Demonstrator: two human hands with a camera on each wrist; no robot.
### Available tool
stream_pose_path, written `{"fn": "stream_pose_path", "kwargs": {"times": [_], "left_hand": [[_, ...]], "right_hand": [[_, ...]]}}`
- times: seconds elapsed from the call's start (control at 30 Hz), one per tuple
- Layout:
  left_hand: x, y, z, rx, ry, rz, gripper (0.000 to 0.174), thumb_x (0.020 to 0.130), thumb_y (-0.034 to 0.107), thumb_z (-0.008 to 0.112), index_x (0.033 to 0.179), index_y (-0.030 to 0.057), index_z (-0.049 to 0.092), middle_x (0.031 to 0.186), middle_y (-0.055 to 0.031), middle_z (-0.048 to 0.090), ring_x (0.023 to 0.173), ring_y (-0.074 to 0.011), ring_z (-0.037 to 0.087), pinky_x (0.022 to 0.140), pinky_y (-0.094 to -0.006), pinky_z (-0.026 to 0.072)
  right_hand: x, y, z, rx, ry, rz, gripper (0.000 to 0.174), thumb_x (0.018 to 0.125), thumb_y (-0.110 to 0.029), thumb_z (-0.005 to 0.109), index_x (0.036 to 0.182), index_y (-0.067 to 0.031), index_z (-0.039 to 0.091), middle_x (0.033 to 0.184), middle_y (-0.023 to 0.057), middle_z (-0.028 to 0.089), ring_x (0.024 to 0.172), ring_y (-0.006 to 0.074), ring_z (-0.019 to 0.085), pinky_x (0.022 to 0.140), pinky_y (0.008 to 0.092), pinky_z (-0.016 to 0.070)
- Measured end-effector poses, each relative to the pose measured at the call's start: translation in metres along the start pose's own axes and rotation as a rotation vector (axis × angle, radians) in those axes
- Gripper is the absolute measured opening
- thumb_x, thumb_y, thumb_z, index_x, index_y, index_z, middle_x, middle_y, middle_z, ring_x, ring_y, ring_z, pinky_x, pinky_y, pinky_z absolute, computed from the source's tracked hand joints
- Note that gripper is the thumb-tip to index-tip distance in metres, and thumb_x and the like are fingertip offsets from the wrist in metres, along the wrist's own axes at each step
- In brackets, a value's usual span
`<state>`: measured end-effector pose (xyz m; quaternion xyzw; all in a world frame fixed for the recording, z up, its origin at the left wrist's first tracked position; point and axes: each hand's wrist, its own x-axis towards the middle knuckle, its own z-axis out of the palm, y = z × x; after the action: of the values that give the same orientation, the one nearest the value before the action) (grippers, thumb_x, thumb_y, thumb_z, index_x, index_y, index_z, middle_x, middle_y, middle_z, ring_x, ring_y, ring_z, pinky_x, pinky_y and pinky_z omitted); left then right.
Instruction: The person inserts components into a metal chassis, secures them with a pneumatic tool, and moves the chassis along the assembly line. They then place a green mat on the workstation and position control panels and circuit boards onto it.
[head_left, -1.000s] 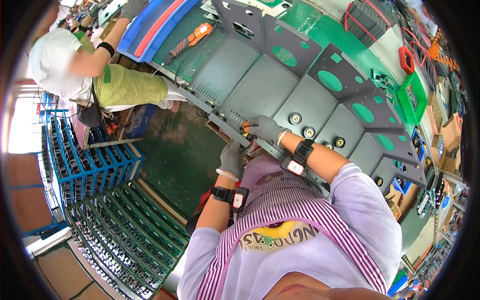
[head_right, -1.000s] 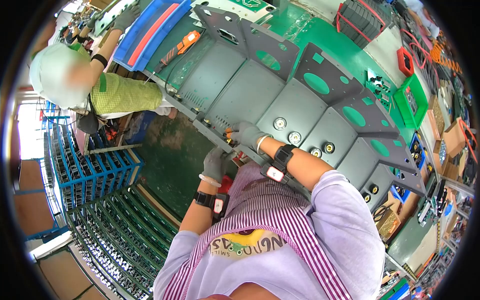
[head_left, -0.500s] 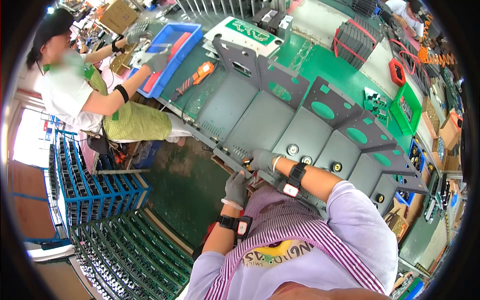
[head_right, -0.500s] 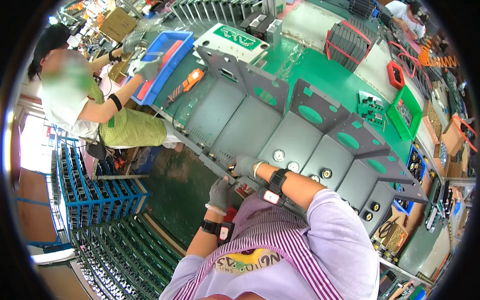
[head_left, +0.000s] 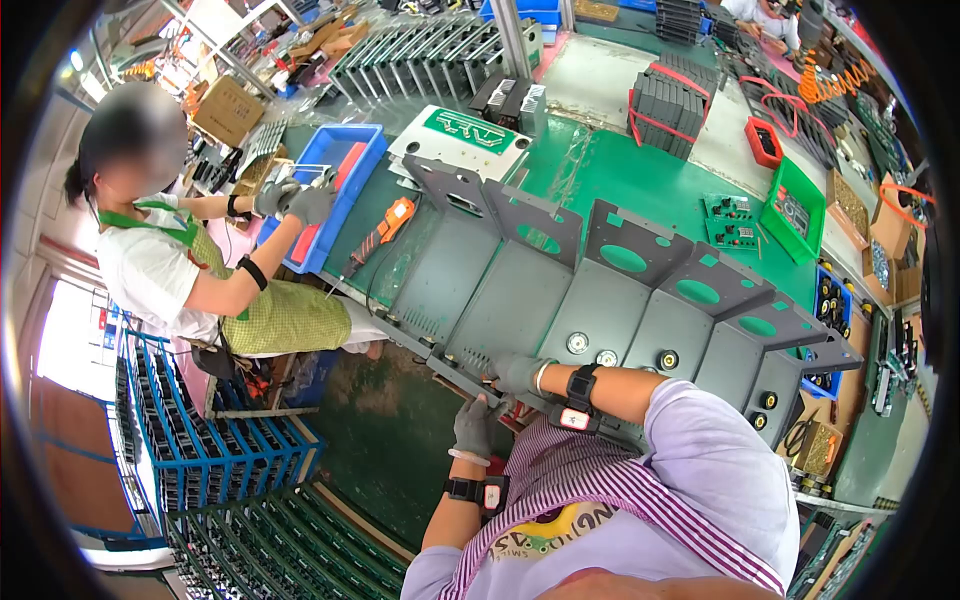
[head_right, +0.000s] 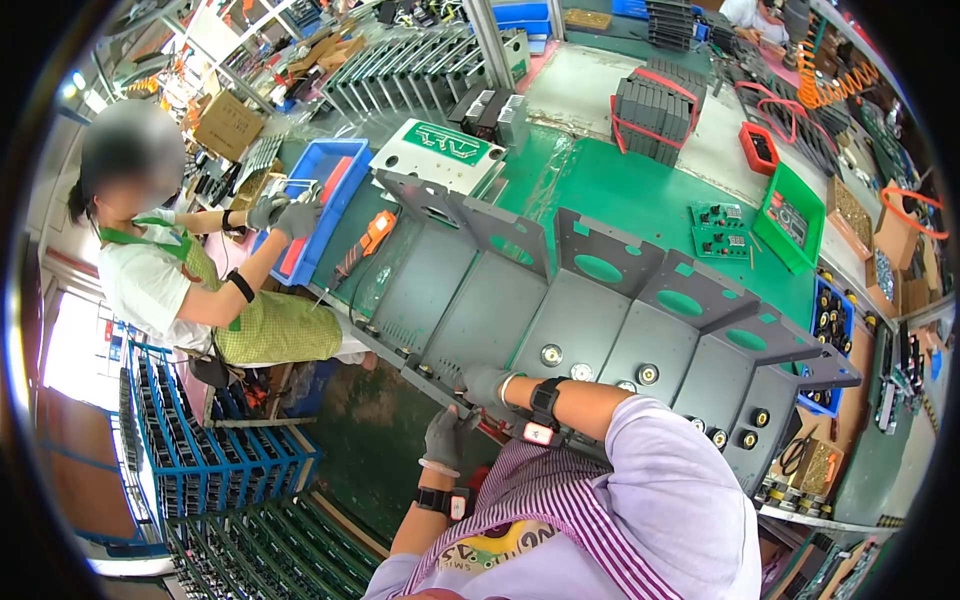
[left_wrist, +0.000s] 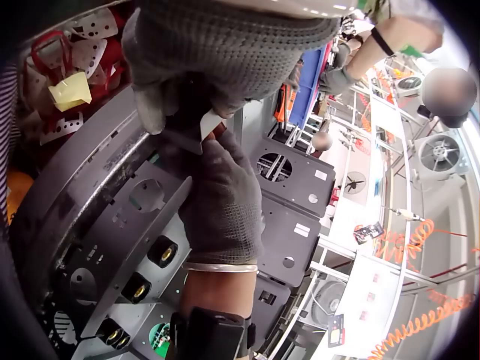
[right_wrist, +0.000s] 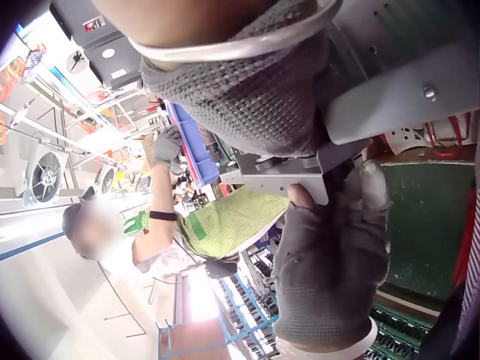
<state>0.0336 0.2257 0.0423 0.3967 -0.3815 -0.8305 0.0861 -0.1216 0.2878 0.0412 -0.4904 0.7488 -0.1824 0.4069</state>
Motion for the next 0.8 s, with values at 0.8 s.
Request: {"fn": "stream_pose_path", "kwargs": {"times": [0.8], "left_hand": [[0.008, -0.013, -0.007, -0.014, 0.013, -0.077, 0.031, 0.086, 0.021, 0.049, 0.097, -0.0078, 0.050, 0.092, -0.0131, 0.054, 0.082, -0.0209, 0.056, 0.073, -0.0292, 0.0484]], "right_hand": [[-0.003, 0.015, -0.009, 0.565, -0.066, 0.113, 0.035, 0.066, -0.012, 0.061, 0.098, 0.0011, 0.059, 0.088, 0.0122, 0.062, 0.076, 0.0217, 0.060, 0.067, 0.0328, 0.0474]]}}
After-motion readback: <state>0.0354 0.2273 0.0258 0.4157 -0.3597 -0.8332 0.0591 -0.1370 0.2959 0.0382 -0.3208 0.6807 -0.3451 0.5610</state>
